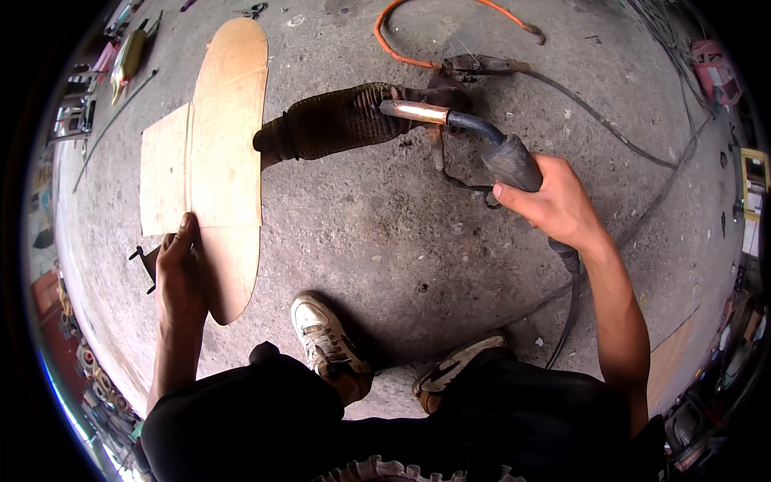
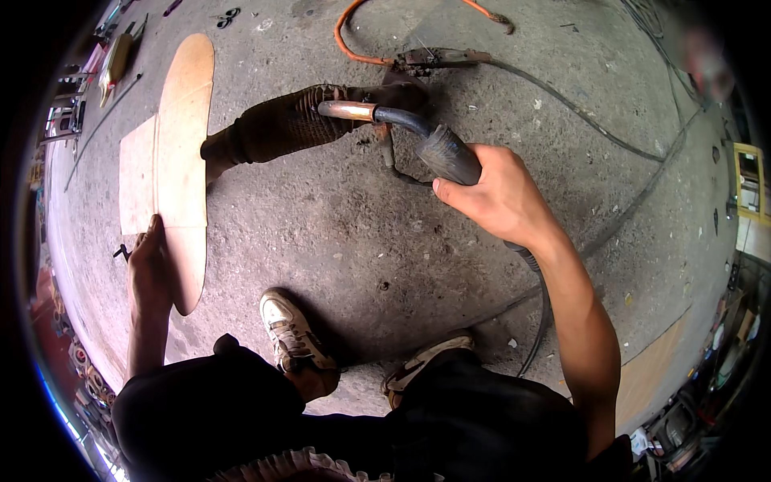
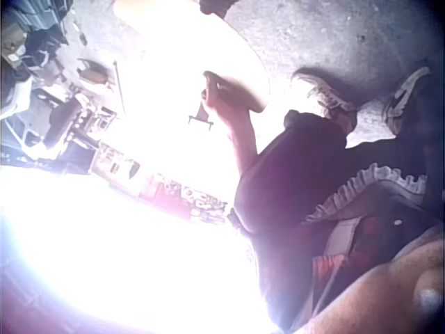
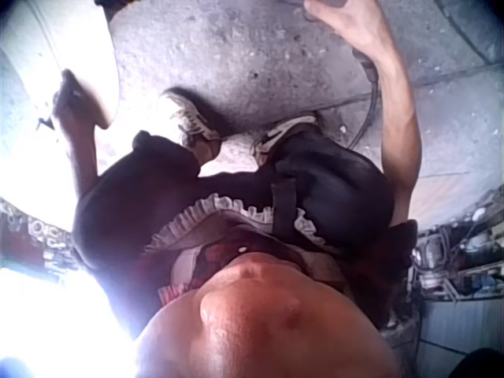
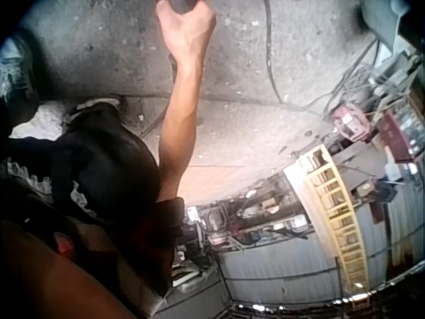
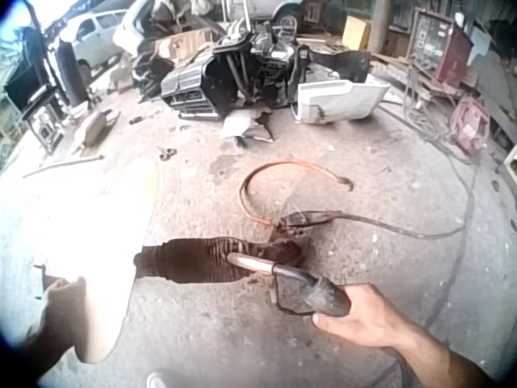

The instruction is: The person welds a metal exhaust pipe on the floor using a welding torch, holding a piece of cardboard near the welding arc.

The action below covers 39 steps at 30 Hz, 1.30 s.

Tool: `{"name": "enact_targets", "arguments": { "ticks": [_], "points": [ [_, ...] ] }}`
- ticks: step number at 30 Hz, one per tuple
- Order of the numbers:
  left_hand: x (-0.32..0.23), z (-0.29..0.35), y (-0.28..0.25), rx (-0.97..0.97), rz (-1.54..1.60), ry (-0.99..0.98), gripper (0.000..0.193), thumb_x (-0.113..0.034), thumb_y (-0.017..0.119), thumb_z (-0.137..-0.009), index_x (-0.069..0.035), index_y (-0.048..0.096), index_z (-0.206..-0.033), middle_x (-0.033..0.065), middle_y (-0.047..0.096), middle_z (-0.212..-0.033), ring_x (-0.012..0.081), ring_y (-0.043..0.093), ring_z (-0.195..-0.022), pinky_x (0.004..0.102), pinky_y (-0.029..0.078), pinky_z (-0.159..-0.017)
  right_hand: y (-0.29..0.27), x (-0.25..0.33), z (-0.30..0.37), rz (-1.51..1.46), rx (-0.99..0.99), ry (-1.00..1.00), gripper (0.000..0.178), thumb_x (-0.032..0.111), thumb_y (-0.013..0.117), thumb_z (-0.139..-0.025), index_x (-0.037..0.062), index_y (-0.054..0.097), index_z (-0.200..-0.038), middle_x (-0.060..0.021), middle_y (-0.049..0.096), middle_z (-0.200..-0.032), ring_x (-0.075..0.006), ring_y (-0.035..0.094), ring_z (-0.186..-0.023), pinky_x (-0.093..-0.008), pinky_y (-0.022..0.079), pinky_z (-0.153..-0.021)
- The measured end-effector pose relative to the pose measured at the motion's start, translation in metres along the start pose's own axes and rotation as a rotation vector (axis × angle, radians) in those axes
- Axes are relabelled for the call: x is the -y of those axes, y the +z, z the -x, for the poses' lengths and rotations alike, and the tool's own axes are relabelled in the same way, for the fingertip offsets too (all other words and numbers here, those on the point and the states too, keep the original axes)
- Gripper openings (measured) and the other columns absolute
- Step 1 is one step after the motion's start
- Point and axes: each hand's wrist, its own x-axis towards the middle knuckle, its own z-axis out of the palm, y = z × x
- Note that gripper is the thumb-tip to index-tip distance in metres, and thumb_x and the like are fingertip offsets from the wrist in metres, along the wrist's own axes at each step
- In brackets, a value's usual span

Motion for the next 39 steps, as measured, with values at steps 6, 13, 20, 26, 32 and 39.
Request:
{"name": "enact_targets", "arguments": {
  "ticks": [6,13,20,26,32,39],
  "points": [
    [-0.012,0.025,0.052,0.095,-0.117,0.105,0.037,-0.025,0.064,-0.101,0.003,0.058,-0.125,0.0093,0.068,-0.116,0.0135,0.061,-0.105,0.0298,0.046,-0.094,0.001,0.0,0.0,0.017,-0.006,0.011,0.03,0.024,0.077,-0.082,-0.0026,0.063,-0.084,-0.0036,0.056,-0.066,-0.0127,0.053,-0.063,-0.034,0.045,-0.06],
    [-0.014,0.036,0.074,0.197,-0.204,0.08,0.044,-0.017,0.065,-0.1,0.005,0.052,-0.136,0.0118,0.066,-0.126,0.0169,0.061,-0.114,0.0328,0.045,-0.101,0.001,0.0,0.0,0.01,0.004,-0.006,0.029,0.023,0.077,-0.082,-0.0029,0.063,-0.086,-0.0034,0.056,-0.067,-0.0123,0.053,-0.064,-0.0343,0.046,-0.061],
    [-0.014,0.023,0.051,0.037,-0.237,0.128,0.031,-0.019,0.065,-0.1,0.002,0.058,-0.122,0.0088,0.068,-0.109,0.0131,0.062,-0.097,0.0289,0.048,-0.089,-0.004,0.001,0.003,-0.074,-0.024,-0.042,0.027,0.023,0.076,-0.083,-0.0003,0.062,-0.083,0.0013,0.055,-0.066,-0.0084,0.05,-0.062,-0.0316,0.043,-0.057],
    [-0.015,0.027,0.067,-0.084,-0.091,0.152,0.022,-0.019,0.066,-0.101,0.0,0.06,-0.109,0.0059,0.067,-0.097,0.0094,0.06,-0.087,0.0241,0.046,-0.081,-0.004,0.001,0.003,-0.044,-0.012,-0.009,0.027,0.023,0.076,-0.083,0.0001,0.062,-0.082,0.0016,0.054,-0.065,-0.0087,0.05,-0.061,-0.0318,0.042,-0.056],
    [-0.011,0.019,0.046,-0.026,-0.152,0.108,0.021,-0.022,0.069,-0.099,-0.005,0.058,-0.094,0.0013,0.061,-0.086,0.0064,0.053,-0.076,0.0228,0.042,-0.07,-0.002,-0.001,0.001,-0.027,-0.012,-0.008,0.028,0.023,0.076,-0.083,-0.0008,0.062,-0.08,0.0001,0.054,-0.064,-0.01,0.05,-0.06,-0.0328,0.042,-0.056],
    [-0.011,0.026,0.068,0.076,-0.153,0.098,0.033,-0.021,0.071,-0.097,0.002,0.059,-0.118,0.0064,0.067,-0.101,0.0119,0.062,-0.091,0.0272,0.049,-0.084,0.0,0.001,0.0,-0.001,-0.021,-0.026,0.03,0.024,0.077,-0.082,-0.0019,0.061,-0.079,-0.0019,0.054,-0.063,-0.0113,0.05,-0.06,-0.0346,0.042,-0.057]
  ]
}}
